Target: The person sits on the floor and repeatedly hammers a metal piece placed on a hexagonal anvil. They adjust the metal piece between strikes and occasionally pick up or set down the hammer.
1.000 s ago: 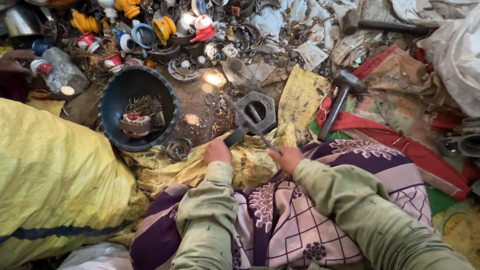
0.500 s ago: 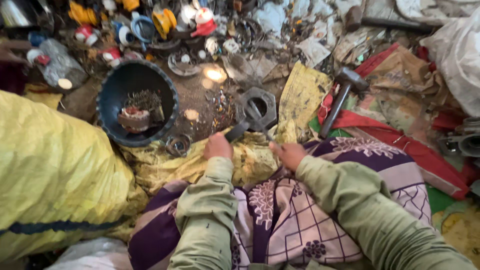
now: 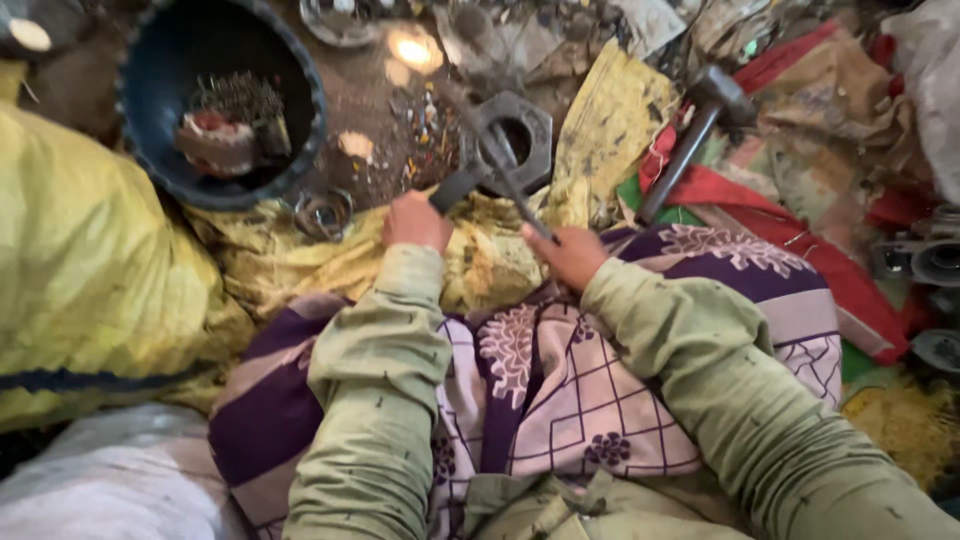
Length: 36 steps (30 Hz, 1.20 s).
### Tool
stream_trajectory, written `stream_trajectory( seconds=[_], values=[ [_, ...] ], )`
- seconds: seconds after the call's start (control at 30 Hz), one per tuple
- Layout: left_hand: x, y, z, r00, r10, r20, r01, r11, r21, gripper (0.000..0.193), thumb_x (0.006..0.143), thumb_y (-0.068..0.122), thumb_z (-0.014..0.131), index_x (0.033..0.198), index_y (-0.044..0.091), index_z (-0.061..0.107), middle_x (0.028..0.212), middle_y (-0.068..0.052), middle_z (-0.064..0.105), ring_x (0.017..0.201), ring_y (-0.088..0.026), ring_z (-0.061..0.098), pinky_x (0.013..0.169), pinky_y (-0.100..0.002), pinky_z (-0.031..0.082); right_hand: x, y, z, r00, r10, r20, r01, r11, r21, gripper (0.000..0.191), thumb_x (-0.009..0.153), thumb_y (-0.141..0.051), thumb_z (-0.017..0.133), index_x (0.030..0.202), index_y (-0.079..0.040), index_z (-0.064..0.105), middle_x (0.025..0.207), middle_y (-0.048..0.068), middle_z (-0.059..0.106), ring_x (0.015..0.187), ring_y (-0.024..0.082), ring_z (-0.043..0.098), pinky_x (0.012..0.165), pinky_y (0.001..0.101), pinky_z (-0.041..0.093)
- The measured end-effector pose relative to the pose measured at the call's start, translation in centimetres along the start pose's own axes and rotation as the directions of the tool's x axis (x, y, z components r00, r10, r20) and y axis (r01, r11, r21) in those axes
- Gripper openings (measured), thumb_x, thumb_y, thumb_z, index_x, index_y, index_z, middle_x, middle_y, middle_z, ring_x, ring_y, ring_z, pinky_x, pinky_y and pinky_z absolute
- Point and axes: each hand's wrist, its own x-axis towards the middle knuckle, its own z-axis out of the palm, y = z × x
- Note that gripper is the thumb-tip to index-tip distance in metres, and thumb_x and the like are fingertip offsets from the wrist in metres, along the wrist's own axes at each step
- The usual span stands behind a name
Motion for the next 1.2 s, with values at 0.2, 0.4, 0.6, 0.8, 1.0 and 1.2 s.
stream_trajectory(
  seconds=[0.2, 0.4, 0.6, 0.8, 1.0, 1.2],
  values=[
    [-0.5, 1.8, -0.8, 0.958, 0.238, -0.16, -0.272, 0.933, -0.236, 0.019, 0.073, 0.015, 0.076, 0.088, 0.003, 0.074, 0.086, -0.026, 0.071, 0.087, -0.049, 0.068, 0.078, -0.056, 0.055, -1.9, 0.0, -3.4, 0.985, 0.07, -0.159, 0.016, 0.876, 0.482, 0.056, 0.103, -0.055, 0.059, 0.087, -0.001, 0.058, 0.059, 0.007, 0.055, 0.042, 0.014, 0.052, 0.039, 0.0354, 0.041],
    [-0.6, 2.2, -1.0, 0.974, 0.19, -0.123, -0.214, 0.948, -0.235, 0.018, 0.069, 0.015, 0.071, 0.083, 0.003, 0.073, 0.084, -0.026, 0.071, 0.084, -0.047, 0.069, 0.078, -0.055, 0.056, -0.7, 0.6, -1.1, 0.957, -0.289, 0.008, 0.275, 0.901, -0.335, 0.045, 0.107, -0.052, 0.056, 0.097, -0.011, 0.073, 0.062, 0.006, 0.059, 0.053, 0.016, 0.057, 0.049, 0.0353, 0.045],
    [-1.1, 3.5, -0.3, 0.966, 0.247, -0.071, -0.257, 0.94, -0.224, 0.019, 0.073, 0.018, 0.07, 0.087, 0.004, 0.071, 0.085, -0.024, 0.072, 0.084, -0.046, 0.07, 0.077, -0.054, 0.056, -2.9, -1.1, -3.8, 0.984, 0.014, -0.177, 0.032, 0.967, 0.253, 0.055, 0.106, -0.051, 0.052, 0.089, -0.002, 0.066, 0.06, 0.01, 0.058, 0.05, 0.015, 0.056, 0.046, 0.0358, 0.043],
    [-1.3, 4.5, 0.4, 0.957, 0.276, -0.087, -0.288, 0.941, -0.18, 0.018, 0.076, 0.018, 0.07, 0.088, 0.005, 0.071, 0.086, -0.023, 0.073, 0.084, -0.046, 0.07, 0.075, -0.055, 0.056, -2.1, -0.6, -4.1, 0.972, 0.026, -0.235, 0.065, 0.927, 0.37, 0.061, 0.104, -0.058, 0.049, 0.08, -0.003, 0.059, 0.057, 0.011, 0.056, 0.044, 0.017, 0.054, 0.043, 0.0367, 0.041],
    [-0.3, 2.7, -0.2, 0.983, 0.185, -0.008, -0.183, 0.963, -0.2, 0.022, 0.075, 0.02, 0.07, 0.09, 0.004, 0.073, 0.089, -0.025, 0.072, 0.087, -0.046, 0.07, 0.08, -0.053, 0.057, 1.5, 4.3, -0.1, 0.995, 0.095, 0.036, -0.095, 0.995, 0.005, 0.078, 0.102, -0.07, 0.048, 0.075, 0.001, 0.065, 0.062, 0.016, 0.058, 0.056, 0.032, 0.056, 0.055, 0.0478, 0.044],
    [0.5, 3.2, -0.1, 0.963, 0.226, -0.146, -0.269, 0.785, -0.558, 0.04, 0.073, 0.021, 0.08, 0.102, -0.002, 0.064, 0.098, -0.027, 0.071, 0.094, -0.044, 0.068, 0.082, -0.049, 0.054, 1.3, 2.1, -2.6, 0.968, 0.241, -0.076, -0.221, 0.954, 0.203, 0.07, 0.096, -0.069, 0.052, 0.069, -0.006, 0.063, 0.054, 0.008, 0.058, 0.044, 0.023, 0.057, 0.046, 0.0388, 0.044]
  ],
)
